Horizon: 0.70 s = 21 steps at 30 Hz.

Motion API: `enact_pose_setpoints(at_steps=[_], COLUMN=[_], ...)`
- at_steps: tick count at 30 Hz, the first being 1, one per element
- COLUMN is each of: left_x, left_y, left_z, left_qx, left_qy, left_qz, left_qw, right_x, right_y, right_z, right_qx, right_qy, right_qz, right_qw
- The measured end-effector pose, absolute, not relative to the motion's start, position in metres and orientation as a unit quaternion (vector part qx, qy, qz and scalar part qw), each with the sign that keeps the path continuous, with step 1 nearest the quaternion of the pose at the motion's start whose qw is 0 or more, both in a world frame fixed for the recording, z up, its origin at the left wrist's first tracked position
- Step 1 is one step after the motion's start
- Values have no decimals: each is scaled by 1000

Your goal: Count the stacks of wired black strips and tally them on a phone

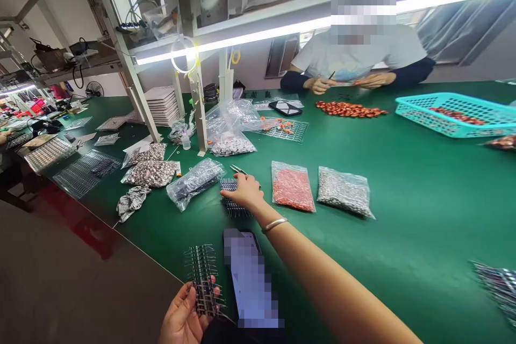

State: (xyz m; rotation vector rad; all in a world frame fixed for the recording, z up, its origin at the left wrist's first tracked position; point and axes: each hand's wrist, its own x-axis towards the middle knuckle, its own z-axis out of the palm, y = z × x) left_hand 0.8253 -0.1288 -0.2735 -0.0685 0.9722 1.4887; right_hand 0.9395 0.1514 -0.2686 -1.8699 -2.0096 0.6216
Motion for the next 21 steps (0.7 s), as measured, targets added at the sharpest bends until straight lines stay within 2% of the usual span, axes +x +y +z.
enact_pose_setpoints(at_steps=[10,14,18,21], left_x=[825,825,824,823], left_y=[-130,-131,-131,-130], left_z=[-278,-285,-286,-283], left_qx=[-37,-38,-37,-38], left_qy=[412,411,405,409], left_qz=[658,665,661,655], left_qw=[629,622,631,634], right_x=[944,968,997,1009], right_y=[138,84,6,-30], right_z=[-262,-252,-260,-273], right_qx=[-607,-511,-358,-344], right_qy=[-736,-794,-874,-894], right_qz=[196,188,180,142], right_qw=[228,270,274,250])
